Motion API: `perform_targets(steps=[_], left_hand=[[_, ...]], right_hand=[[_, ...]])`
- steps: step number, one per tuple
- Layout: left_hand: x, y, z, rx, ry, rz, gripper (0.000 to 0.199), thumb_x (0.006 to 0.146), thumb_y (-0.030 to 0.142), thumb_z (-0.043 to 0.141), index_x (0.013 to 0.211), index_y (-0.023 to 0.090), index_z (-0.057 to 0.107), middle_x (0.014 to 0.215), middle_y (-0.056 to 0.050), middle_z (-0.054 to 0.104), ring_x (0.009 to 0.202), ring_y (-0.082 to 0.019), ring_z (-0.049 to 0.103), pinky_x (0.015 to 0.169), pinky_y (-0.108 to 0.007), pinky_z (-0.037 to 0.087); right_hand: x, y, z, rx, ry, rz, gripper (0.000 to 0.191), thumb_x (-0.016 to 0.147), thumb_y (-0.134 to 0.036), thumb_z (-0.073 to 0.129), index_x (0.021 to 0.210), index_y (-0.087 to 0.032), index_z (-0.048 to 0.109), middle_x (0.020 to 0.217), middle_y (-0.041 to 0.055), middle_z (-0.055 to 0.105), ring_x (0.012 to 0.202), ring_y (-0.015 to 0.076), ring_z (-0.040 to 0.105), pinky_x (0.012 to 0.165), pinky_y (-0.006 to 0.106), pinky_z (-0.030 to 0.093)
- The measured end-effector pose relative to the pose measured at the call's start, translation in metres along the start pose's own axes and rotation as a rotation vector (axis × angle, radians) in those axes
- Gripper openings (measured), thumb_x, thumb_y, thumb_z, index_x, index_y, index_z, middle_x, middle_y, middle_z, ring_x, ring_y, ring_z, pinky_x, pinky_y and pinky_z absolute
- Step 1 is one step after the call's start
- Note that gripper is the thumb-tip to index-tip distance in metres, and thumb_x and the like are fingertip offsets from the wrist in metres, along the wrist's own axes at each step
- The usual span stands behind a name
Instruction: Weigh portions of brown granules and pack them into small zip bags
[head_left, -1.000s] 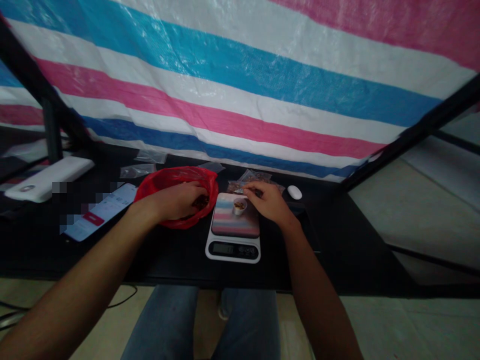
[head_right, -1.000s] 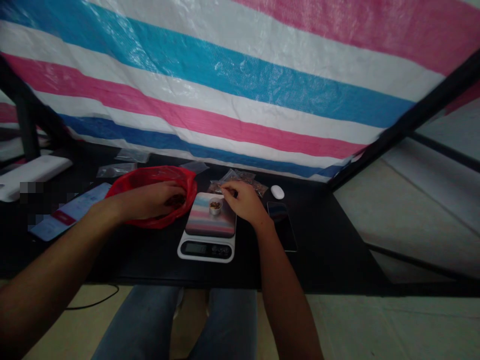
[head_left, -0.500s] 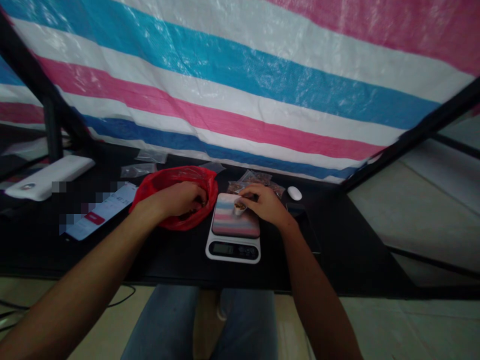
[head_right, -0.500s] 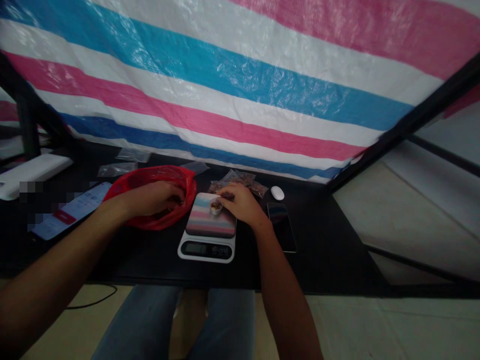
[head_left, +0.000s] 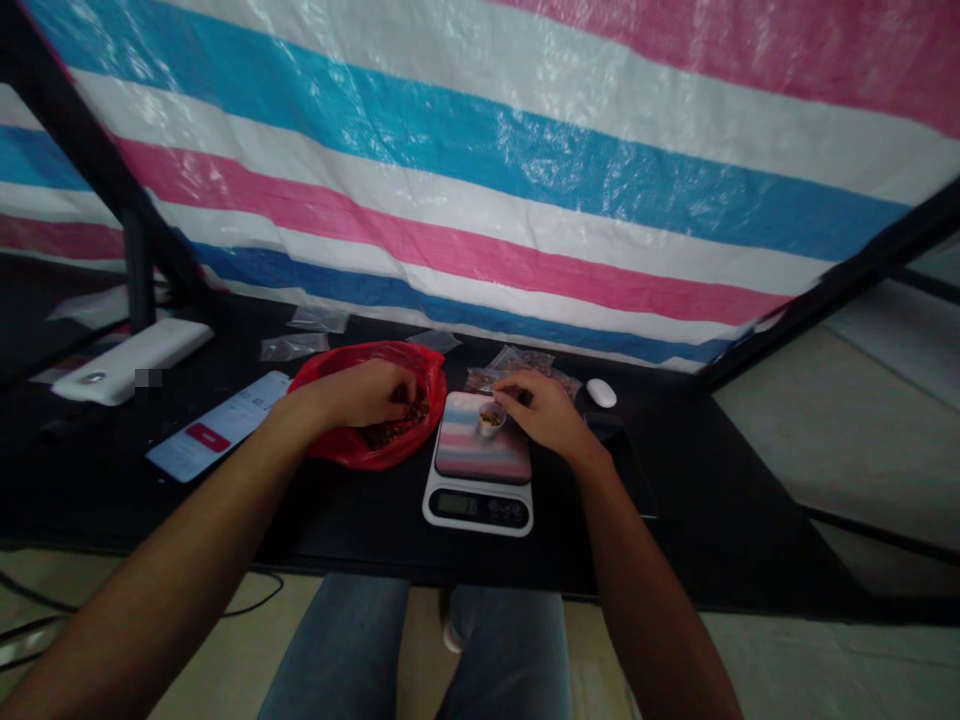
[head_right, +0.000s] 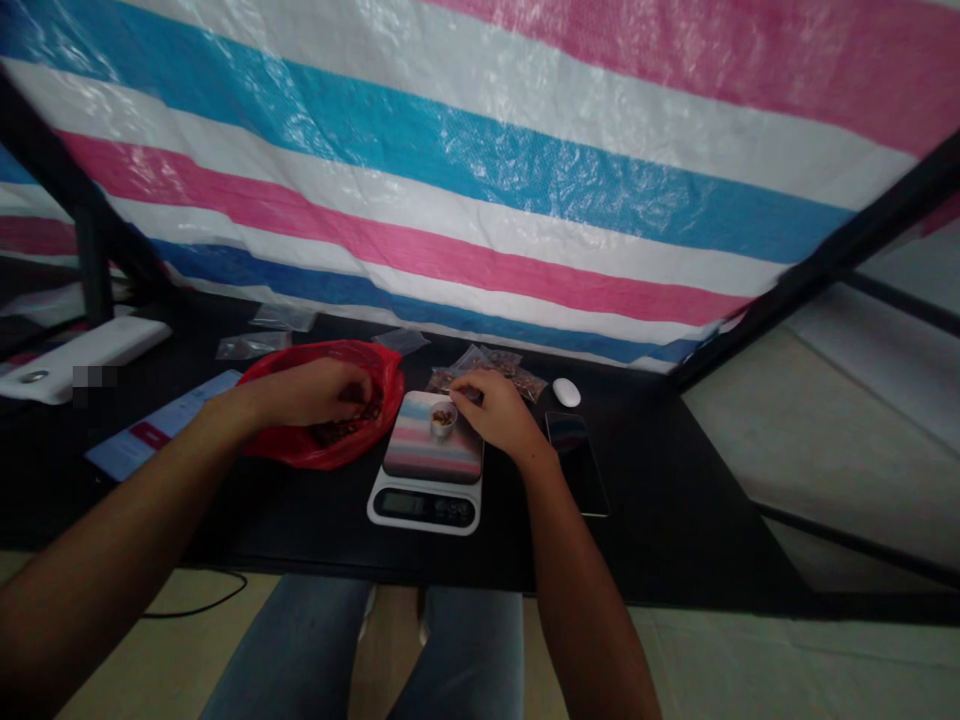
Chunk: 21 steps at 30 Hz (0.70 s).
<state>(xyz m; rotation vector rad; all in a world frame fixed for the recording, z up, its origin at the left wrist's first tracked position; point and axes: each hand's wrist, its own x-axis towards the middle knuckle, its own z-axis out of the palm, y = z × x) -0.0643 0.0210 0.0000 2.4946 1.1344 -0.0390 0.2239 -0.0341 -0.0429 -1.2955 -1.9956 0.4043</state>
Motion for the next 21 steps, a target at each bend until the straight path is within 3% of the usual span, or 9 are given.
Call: perform_targets(steps=[8,14,19,21], left_hand=[[-0.003,-0.009,-0.004,-0.03,0.052,0.047,0.018,0.089,0.016,0.061,0.1,0.017,0.076,0.105,-0.007,0.079,0.09,-0.02,0.073,0.081,-0.027,0.053],[-0.011,-0.006,-0.005,-0.021,-0.064,0.052,0.028,0.088,0.01,0.063,0.112,0.017,0.077,0.111,-0.007,0.08,0.098,-0.02,0.074,0.089,-0.027,0.054],[-0.02,-0.011,-0.001,0.138,0.071,-0.02,0.035,0.085,0.018,0.072,0.119,0.013,0.075,0.123,-0.015,0.074,0.107,-0.029,0.07,0.096,-0.034,0.054],[-0.019,-0.014,0.001,0.164,0.054,-0.056,0.037,0.086,0.021,0.071,0.122,0.012,0.073,0.126,-0.017,0.073,0.108,-0.029,0.07,0.096,-0.034,0.054]], right_hand=[[-0.001,-0.001,-0.001,-0.01,0.006,-0.002,0.015,0.092,-0.015,0.065,0.095,-0.021,0.08,0.097,0.007,0.081,0.091,0.0222,0.073,0.084,0.035,0.054],[-0.001,0.004,0.002,-0.002,0.015,-0.008,0.016,0.092,-0.016,0.065,0.096,-0.021,0.08,0.098,0.007,0.081,0.092,0.0232,0.074,0.084,0.036,0.055],[-0.001,0.003,0.001,-0.01,0.002,-0.009,0.017,0.093,-0.017,0.064,0.095,-0.021,0.08,0.098,0.0076,0.081,0.093,0.024,0.074,0.087,0.039,0.055],[-0.001,0.002,0.001,-0.013,0.002,-0.006,0.017,0.093,-0.017,0.064,0.095,-0.021,0.08,0.097,0.0074,0.081,0.093,0.0241,0.074,0.087,0.039,0.055]])
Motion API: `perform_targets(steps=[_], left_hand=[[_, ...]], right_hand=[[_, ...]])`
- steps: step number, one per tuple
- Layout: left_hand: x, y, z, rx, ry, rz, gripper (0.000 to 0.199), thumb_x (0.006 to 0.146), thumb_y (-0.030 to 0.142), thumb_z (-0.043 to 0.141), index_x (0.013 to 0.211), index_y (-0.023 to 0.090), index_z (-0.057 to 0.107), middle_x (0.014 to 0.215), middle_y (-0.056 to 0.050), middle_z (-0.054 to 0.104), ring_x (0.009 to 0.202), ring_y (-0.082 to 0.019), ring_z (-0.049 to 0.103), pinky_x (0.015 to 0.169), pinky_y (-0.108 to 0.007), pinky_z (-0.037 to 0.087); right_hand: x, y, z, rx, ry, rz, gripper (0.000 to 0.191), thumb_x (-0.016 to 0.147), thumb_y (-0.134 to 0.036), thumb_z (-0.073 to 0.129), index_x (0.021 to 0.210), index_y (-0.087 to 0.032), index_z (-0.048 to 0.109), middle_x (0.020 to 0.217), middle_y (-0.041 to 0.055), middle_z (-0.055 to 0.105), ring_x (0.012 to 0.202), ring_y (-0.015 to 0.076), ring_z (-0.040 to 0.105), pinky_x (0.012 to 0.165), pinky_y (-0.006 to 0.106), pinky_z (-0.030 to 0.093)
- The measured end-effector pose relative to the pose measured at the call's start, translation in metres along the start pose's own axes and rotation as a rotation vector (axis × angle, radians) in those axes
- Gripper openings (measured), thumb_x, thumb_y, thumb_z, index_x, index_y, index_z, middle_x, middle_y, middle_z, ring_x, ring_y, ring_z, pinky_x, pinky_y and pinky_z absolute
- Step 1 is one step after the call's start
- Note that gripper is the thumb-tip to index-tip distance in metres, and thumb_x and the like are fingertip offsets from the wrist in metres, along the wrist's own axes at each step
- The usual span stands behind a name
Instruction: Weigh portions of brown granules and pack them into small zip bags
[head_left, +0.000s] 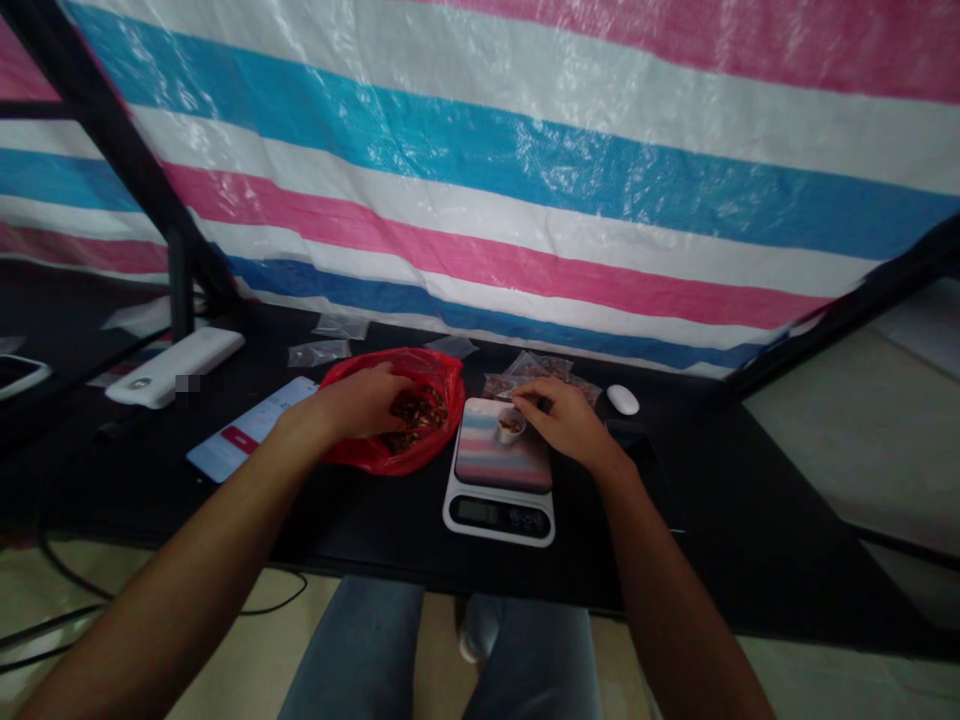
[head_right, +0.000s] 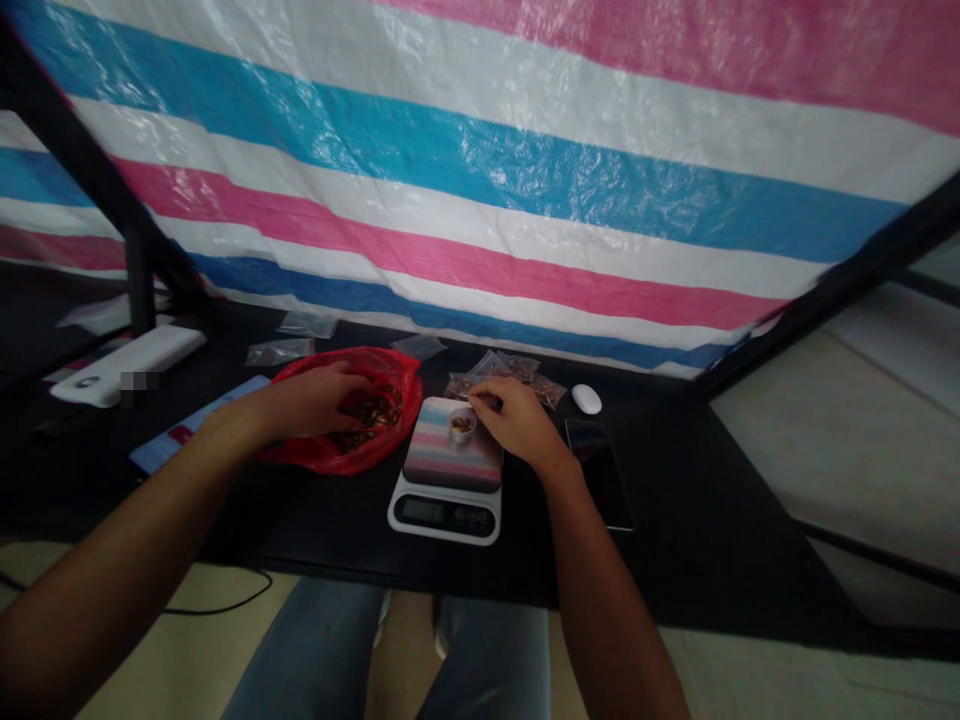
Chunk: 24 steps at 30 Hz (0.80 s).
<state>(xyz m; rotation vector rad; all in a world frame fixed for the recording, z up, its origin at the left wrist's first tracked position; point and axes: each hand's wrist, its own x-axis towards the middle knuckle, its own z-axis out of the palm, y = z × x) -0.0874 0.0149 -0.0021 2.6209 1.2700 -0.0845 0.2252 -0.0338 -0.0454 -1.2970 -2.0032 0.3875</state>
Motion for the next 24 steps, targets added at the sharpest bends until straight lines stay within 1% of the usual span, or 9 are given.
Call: perform_targets(steps=[3,6,8,10,14,16,19,21,24], left_hand=[[0.004,-0.001,0.003,-0.018,-0.076,-0.011,0.027,0.09,0.02,0.063,0.114,0.016,0.074,0.116,-0.014,0.077,0.103,-0.027,0.073,0.091,-0.033,0.055],[0.008,0.002,0.005,-0.015,-0.087,-0.023,0.03,0.088,0.021,0.064,0.117,0.018,0.074,0.117,-0.013,0.077,0.107,-0.028,0.072,0.092,-0.034,0.055],[0.009,0.005,0.006,-0.004,-0.073,0.017,0.04,0.086,0.02,0.067,0.126,0.019,0.072,0.127,-0.013,0.073,0.116,-0.029,0.069,0.1,-0.036,0.053],[0.009,0.009,0.006,0.002,-0.042,0.064,0.045,0.084,0.018,0.069,0.129,0.02,0.07,0.134,-0.013,0.069,0.12,-0.031,0.067,0.104,-0.039,0.051],[0.008,0.016,0.008,0.013,0.017,0.088,0.034,0.086,0.017,0.067,0.119,0.019,0.072,0.131,-0.013,0.067,0.112,-0.031,0.069,0.095,-0.041,0.055],[0.007,0.018,0.01,0.013,0.02,0.102,0.03,0.089,0.017,0.063,0.116,0.021,0.075,0.13,-0.012,0.067,0.112,-0.03,0.068,0.094,-0.039,0.054],[0.01,0.019,0.014,-0.002,0.01,0.144,0.031,0.093,0.017,0.059,0.115,0.026,0.078,0.134,-0.01,0.067,0.119,-0.029,0.066,0.099,-0.038,0.052],[0.014,0.017,0.017,-0.017,0.002,0.156,0.027,0.093,0.016,0.059,0.112,0.023,0.078,0.13,-0.01,0.069,0.115,-0.029,0.068,0.099,-0.038,0.052],[0.019,0.012,0.018,-0.028,-0.004,0.135,0.021,0.091,0.014,0.062,0.105,0.017,0.077,0.12,-0.013,0.073,0.102,-0.027,0.071,0.092,-0.037,0.053]], right_hand=[[0.0,0.0,0.0,-0.003,-0.007,0.004,0.017,0.093,-0.018,0.063,0.095,-0.02,0.08,0.097,0.0076,0.081,0.092,0.0241,0.074,0.085,0.038,0.054],[-0.001,0.001,0.0,-0.01,-0.014,0.011,0.017,0.094,-0.019,0.062,0.097,-0.019,0.079,0.098,0.0086,0.081,0.093,0.0242,0.073,0.084,0.037,0.054],[-0.001,0.001,0.0,-0.013,-0.015,0.01,0.018,0.094,-0.019,0.062,0.097,-0.019,0.079,0.098,0.0087,0.081,0.093,0.0239,0.073,0.084,0.037,0.054],[-0.001,-0.001,-0.001,-0.014,-0.004,0.009,0.018,0.094,-0.019,0.062,0.096,-0.019,0.079,0.098,0.0086,0.081,0.093,0.0238,0.073,0.085,0.037,0.054],[0.0,-0.002,-0.004,0.011,0.054,0.021,0.017,0.092,-0.022,0.062,0.094,-0.021,0.079,0.097,0.0076,0.081,0.091,0.0234,0.073,0.084,0.035,0.054],[0.001,0.0,-0.005,0.045,0.124,0.05,0.018,0.093,-0.027,0.062,0.093,-0.02,0.079,0.095,0.0073,0.081,0.088,0.023,0.073,0.081,0.034,0.054],[0.002,0.004,-0.007,0.117,0.27,0.128,0.025,0.094,-0.038,0.062,0.091,-0.019,0.078,0.086,0.006,0.078,0.078,0.0216,0.069,0.074,0.033,0.051],[0.003,0.007,-0.009,0.166,0.377,0.182,0.03,0.094,-0.043,0.061,0.087,-0.018,0.076,0.078,0.0048,0.075,0.072,0.0204,0.066,0.069,0.032,0.05],[0.004,0.01,-0.014,0.211,0.529,0.233,0.035,0.093,-0.048,0.061,0.08,-0.018,0.073,0.073,0.0041,0.072,0.069,0.02,0.063,0.066,0.032,0.048]])
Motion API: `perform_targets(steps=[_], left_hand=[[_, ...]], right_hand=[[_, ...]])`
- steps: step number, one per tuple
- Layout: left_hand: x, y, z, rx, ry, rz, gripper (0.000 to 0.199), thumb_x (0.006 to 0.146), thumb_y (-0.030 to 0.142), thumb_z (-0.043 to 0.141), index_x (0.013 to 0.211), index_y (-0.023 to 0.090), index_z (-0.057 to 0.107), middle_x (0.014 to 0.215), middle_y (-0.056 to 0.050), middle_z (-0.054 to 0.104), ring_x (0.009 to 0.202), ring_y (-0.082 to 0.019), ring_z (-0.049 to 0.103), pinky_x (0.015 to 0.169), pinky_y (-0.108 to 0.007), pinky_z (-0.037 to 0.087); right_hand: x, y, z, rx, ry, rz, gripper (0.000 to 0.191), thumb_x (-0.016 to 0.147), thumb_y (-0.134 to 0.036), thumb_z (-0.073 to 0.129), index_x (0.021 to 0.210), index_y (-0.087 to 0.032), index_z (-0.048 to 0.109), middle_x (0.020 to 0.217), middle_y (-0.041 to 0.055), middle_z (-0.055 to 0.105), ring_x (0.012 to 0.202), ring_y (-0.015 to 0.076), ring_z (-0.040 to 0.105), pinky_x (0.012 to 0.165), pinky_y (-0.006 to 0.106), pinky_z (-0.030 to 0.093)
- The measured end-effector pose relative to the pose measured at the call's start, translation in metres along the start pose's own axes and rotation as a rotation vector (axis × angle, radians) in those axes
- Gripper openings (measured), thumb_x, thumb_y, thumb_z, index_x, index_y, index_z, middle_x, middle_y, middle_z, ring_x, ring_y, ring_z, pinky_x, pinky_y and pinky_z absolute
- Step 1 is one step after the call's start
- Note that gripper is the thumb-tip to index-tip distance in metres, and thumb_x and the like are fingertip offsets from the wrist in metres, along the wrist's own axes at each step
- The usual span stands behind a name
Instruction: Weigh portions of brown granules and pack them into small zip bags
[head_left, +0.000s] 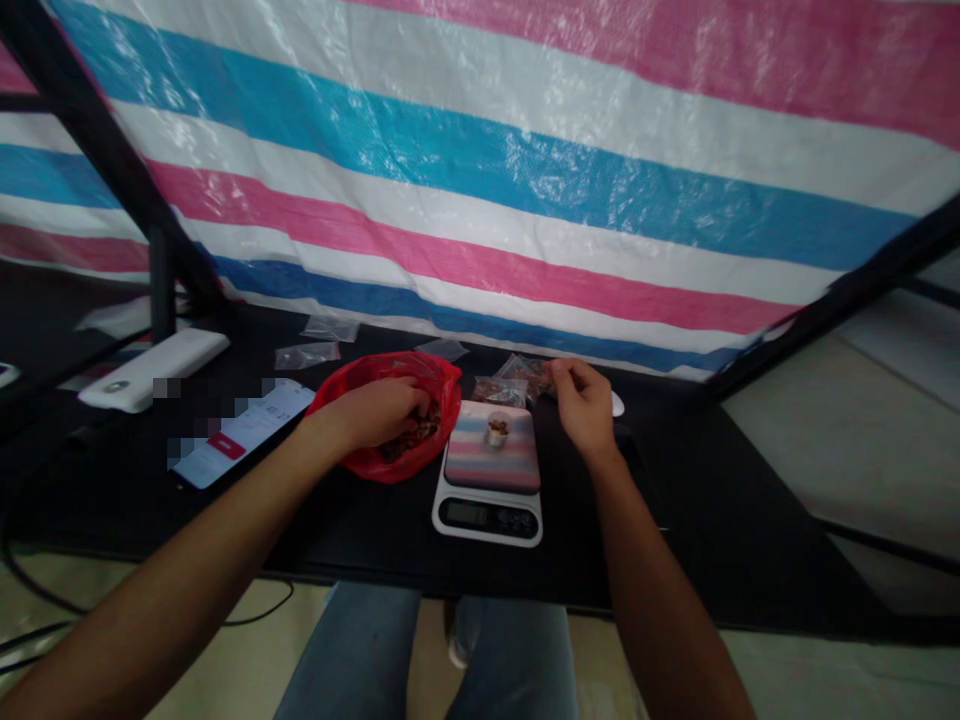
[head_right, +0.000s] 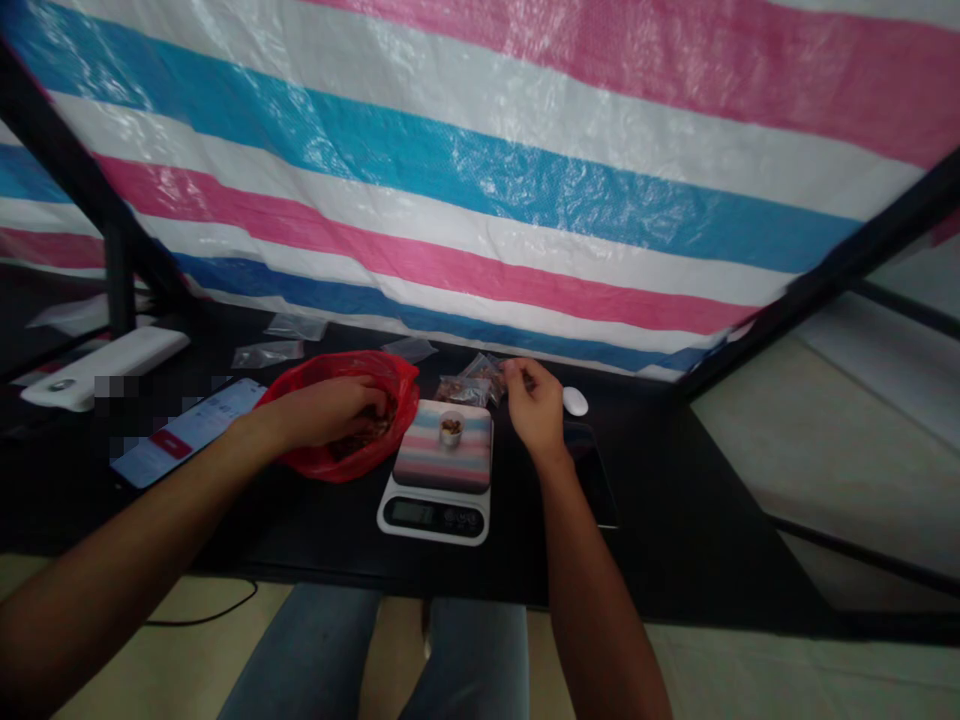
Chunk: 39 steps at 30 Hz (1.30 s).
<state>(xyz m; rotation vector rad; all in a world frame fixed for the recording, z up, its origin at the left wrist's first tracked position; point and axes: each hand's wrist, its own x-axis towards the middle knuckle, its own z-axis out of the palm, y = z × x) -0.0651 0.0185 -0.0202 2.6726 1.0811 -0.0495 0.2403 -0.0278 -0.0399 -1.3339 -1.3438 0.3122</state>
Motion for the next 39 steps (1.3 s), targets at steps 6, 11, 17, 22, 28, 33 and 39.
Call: perform_targets(steps=[6,11,17,22,28,33,39], left_hand=[[-0.001,-0.009,-0.011,-0.03,-0.022,-0.029,0.021,0.089,0.008,0.063,0.099,0.015,0.079,0.105,-0.011,0.08,0.096,-0.026,0.073,0.088,-0.034,0.052],[-0.014,-0.008,-0.029,-0.022,0.018,0.003,0.026,0.092,0.007,0.059,0.103,0.014,0.081,0.106,-0.01,0.081,0.098,-0.024,0.073,0.094,-0.034,0.051],[-0.015,0.004,-0.04,-0.085,0.081,0.102,0.026,0.091,0.007,0.061,0.102,0.017,0.082,0.105,-0.007,0.083,0.094,-0.022,0.075,0.089,-0.03,0.053],[-0.004,0.018,-0.043,-0.147,0.154,0.207,0.018,0.091,0.013,0.067,0.098,0.019,0.082,0.101,-0.005,0.083,0.091,-0.019,0.075,0.086,-0.027,0.053],[0.019,0.054,-0.042,-0.237,0.321,0.417,0.017,0.097,0.015,0.065,0.101,0.017,0.081,0.1,-0.006,0.08,0.091,-0.017,0.074,0.083,-0.023,0.05],[0.041,0.076,-0.028,-0.291,0.29,0.482,0.015,0.096,0.013,0.067,0.099,0.015,0.081,0.102,-0.008,0.08,0.094,-0.018,0.074,0.085,-0.023,0.051],[0.045,0.081,-0.018,-0.258,0.26,0.467,0.013,0.096,0.015,0.068,0.1,0.015,0.08,0.104,-0.009,0.08,0.097,-0.02,0.075,0.088,-0.026,0.051]], right_hand=[[0.005,0.006,-0.004,0.103,0.128,0.083,0.042,0.09,-0.057,0.063,0.081,-0.017,0.073,0.071,0.0037,0.07,0.067,0.0189,0.061,0.065,0.032,0.047],[0.007,0.012,-0.006,0.148,0.161,0.097,0.048,0.092,-0.062,0.06,0.082,-0.017,0.073,0.07,0.0036,0.07,0.065,0.0178,0.061,0.064,0.031,0.047],[0.01,0.007,-0.009,0.214,0.227,0.108,0.05,0.09,-0.063,0.059,0.077,-0.017,0.072,0.067,0.0032,0.068,0.061,0.0156,0.059,0.06,0.029,0.045],[0.015,0.004,-0.01,0.341,0.337,0.173,0.05,0.084,-0.065,0.062,0.071,-0.018,0.071,0.06,0.0029,0.065,0.054,0.0134,0.056,0.052,0.026,0.038],[0.015,0.003,-0.009,0.376,0.331,0.178,0.049,0.081,-0.065,0.065,0.071,-0.017,0.071,0.06,0.0024,0.065,0.054,0.0125,0.055,0.052,0.026,0.036],[0.012,0.001,-0.008,0.342,0.287,0.172,0.051,0.083,-0.068,0.063,0.072,-0.018,0.069,0.062,0.0019,0.065,0.055,0.0134,0.054,0.053,0.027,0.037],[0.01,-0.001,-0.007,0.258,0.206,0.119,0.048,0.085,-0.066,0.062,0.072,-0.02,0.067,0.064,0.0014,0.063,0.059,0.0153,0.056,0.059,0.03,0.043]])
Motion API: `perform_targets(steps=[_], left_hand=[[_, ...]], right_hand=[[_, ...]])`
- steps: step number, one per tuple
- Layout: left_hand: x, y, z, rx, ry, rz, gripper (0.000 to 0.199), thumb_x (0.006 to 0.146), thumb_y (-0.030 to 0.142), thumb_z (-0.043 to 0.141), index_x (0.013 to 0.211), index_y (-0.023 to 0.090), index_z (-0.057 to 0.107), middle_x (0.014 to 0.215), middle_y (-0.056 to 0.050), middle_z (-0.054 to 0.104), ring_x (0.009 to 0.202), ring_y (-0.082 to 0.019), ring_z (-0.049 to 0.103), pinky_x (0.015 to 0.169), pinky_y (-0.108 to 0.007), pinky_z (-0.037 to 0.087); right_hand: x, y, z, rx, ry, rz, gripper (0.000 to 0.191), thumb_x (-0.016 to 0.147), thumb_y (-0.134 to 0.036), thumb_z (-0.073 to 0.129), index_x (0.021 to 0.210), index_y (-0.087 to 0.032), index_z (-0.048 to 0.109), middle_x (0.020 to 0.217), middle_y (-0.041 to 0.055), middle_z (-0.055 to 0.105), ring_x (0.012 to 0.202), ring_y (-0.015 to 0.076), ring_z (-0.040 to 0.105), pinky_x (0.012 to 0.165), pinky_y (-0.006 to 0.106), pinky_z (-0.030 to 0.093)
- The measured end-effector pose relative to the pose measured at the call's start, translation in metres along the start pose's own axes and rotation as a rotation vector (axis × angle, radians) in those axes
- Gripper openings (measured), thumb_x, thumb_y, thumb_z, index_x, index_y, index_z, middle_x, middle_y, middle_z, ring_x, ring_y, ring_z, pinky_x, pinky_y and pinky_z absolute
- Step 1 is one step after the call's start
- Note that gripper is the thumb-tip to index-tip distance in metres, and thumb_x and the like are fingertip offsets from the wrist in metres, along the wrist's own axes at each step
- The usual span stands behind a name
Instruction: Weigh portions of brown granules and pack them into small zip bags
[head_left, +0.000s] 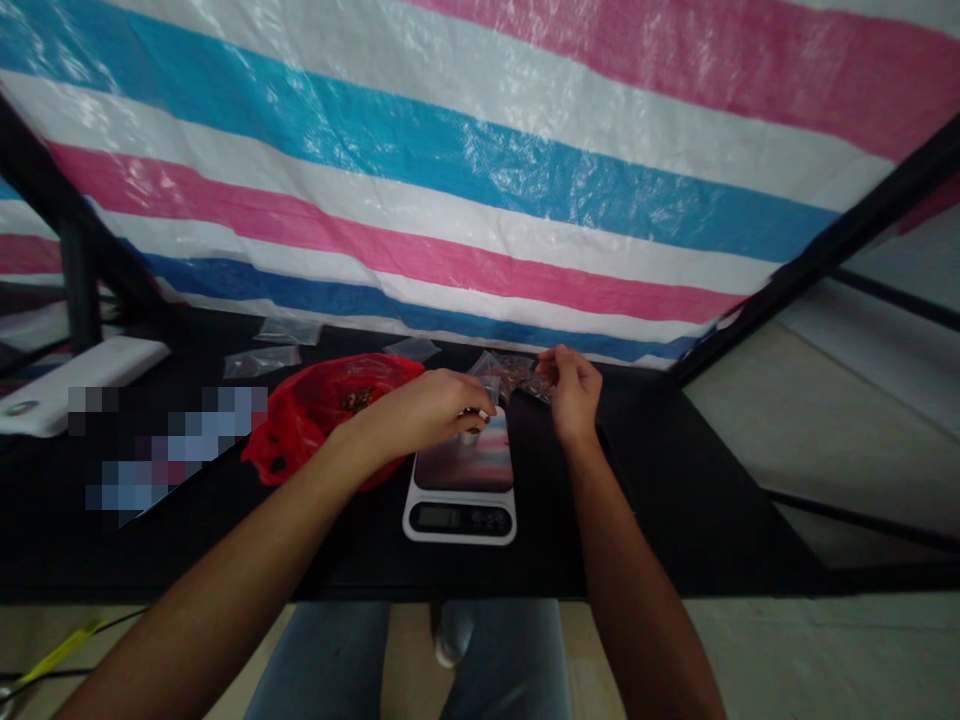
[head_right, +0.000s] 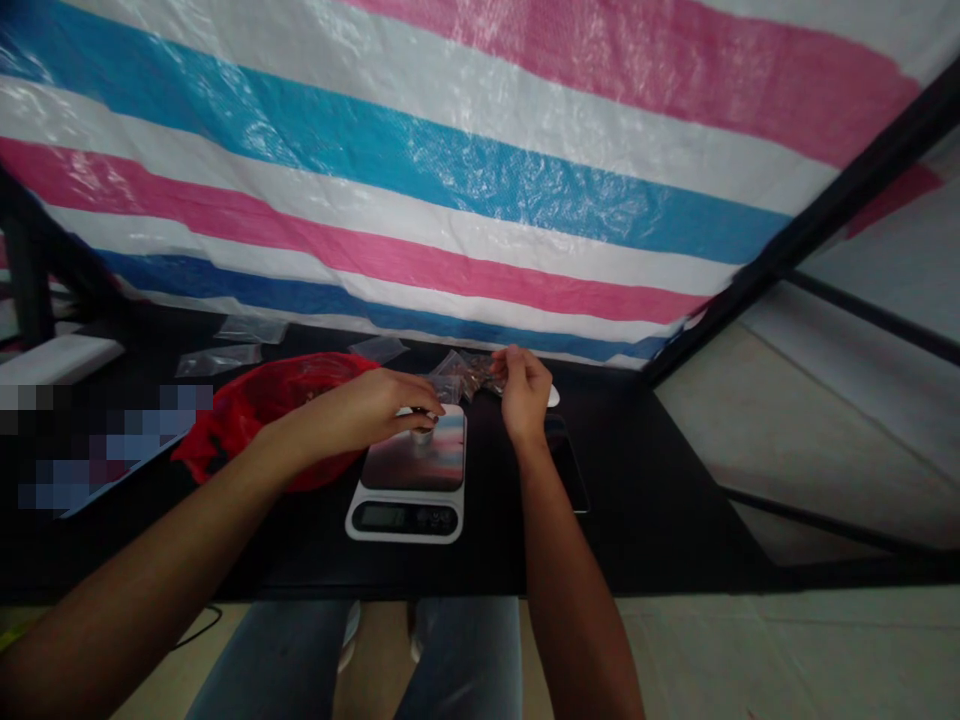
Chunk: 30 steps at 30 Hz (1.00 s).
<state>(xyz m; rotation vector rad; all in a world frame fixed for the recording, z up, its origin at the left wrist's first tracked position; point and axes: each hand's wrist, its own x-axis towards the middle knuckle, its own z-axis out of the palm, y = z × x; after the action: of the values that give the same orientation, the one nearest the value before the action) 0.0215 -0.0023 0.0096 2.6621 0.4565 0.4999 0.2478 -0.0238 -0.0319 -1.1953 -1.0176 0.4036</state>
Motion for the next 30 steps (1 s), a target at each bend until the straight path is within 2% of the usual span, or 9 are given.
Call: perform_targets(steps=[6,8,10,13,16,21,24,27,30], left_hand=[[-0.002,-0.003,0.002,-0.028,0.01,-0.013,0.014,0.096,0.018,0.068,0.104,0.018,0.079,0.108,-0.008,0.08,0.099,-0.021,0.075,0.091,-0.029,0.053],[-0.003,-0.003,0.002,-0.053,0.024,-0.02,0.014,0.096,0.019,0.068,0.105,0.017,0.079,0.108,-0.009,0.081,0.098,-0.021,0.075,0.091,-0.029,0.053],[-0.004,-0.001,0.002,-0.082,0.033,-0.02,0.014,0.097,0.019,0.067,0.105,0.016,0.079,0.107,-0.009,0.08,0.097,-0.021,0.075,0.09,-0.028,0.053],[-0.006,0.004,0.001,-0.12,0.041,-0.014,0.017,0.1,0.02,0.062,0.104,0.017,0.078,0.106,-0.007,0.08,0.098,-0.02,0.074,0.09,-0.027,0.053],[-0.009,0.005,0.001,-0.147,0.08,-0.027,0.023,0.103,0.022,0.055,0.11,0.018,0.077,0.108,-0.006,0.08,0.099,-0.019,0.074,0.09,-0.027,0.053],[-0.011,0.0,0.001,-0.181,0.123,-0.042,0.026,0.102,0.018,0.052,0.113,0.02,0.075,0.112,-0.005,0.079,0.101,-0.018,0.073,0.092,-0.027,0.053],[-0.017,-0.003,-0.007,-0.162,0.151,-0.044,0.024,0.101,0.022,0.054,0.112,0.02,0.075,0.11,-0.007,0.077,0.102,-0.018,0.071,0.092,-0.028,0.053],[-0.032,-0.01,-0.023,-0.081,0.216,-0.144,0.024,0.1,0.025,0.054,0.11,0.019,0.075,0.107,-0.007,0.074,0.1,-0.019,0.069,0.089,-0.029,0.054],[-0.056,-0.025,-0.037,-0.019,0.15,-0.271,0.022,0.097,0.027,0.056,0.107,0.021,0.075,0.108,-0.006,0.076,0.1,-0.021,0.07,0.093,-0.031,0.054]], right_hand=[[-0.002,-0.003,0.0,-0.092,-0.068,-0.013,0.049,0.09,-0.066,0.055,0.075,-0.021,0.067,0.066,0.002,0.063,0.063,0.017,0.058,0.062,0.031,0.046],[-0.003,-0.005,-0.001,-0.09,-0.142,-0.004,0.046,0.09,-0.064,0.058,0.077,-0.021,0.068,0.067,0.0021,0.065,0.063,0.0168,0.057,0.062,0.03,0.046],[-0.005,-0.009,-0.003,-0.105,-0.317,-0.006,0.039,0.089,-0.057,0.062,0.079,-0.021,0.07,0.07,0.0023,0.068,0.065,0.0167,0.059,0.065,0.03,0.048],[-0.011,-0.016,-0.006,-0.196,-0.663,-0.055,0.021,0.088,-0.039,0.067,0.083,-0.019,0.074,0.078,0.002,0.072,0.071,0.0164,0.062,0.069,0.029,0.048],[-0.017,-0.021,-0.008,-0.305,-0.855,-0.111,0.011,0.086,-0.026,0.068,0.087,-0.018,0.076,0.078,0.0002,0.07,0.071,0.015,0.061,0.067,0.026,0.046],[-0.021,-0.02,-0.009,-0.386,-0.967,-0.111,0.012,0.085,-0.024,0.073,0.093,-0.018,0.08,0.077,-0.0001,0.071,0.07,0.015,0.061,0.065,0.026,0.044],[-0.022,-0.018,-0.007,-0.403,-1.012,-0.073,0.01,0.085,-0.02,0.073,0.09,-0.02,0.082,0.079,0.0008,0.075,0.07,0.0149,0.063,0.065,0.026,0.045],[-0.022,-0.018,-0.005,-0.401,-1.027,-0.047,0.012,0.084,-0.016,0.071,0.082,-0.02,0.082,0.077,0.001,0.075,0.068,0.0148,0.063,0.064,0.026,0.045],[-0.02,-0.022,-0.007,-0.384,-0.982,-0.05,0.011,0.084,-0.019,0.071,0.081,-0.02,0.081,0.078,0.002,0.075,0.07,0.0162,0.064,0.065,0.027,0.046]])
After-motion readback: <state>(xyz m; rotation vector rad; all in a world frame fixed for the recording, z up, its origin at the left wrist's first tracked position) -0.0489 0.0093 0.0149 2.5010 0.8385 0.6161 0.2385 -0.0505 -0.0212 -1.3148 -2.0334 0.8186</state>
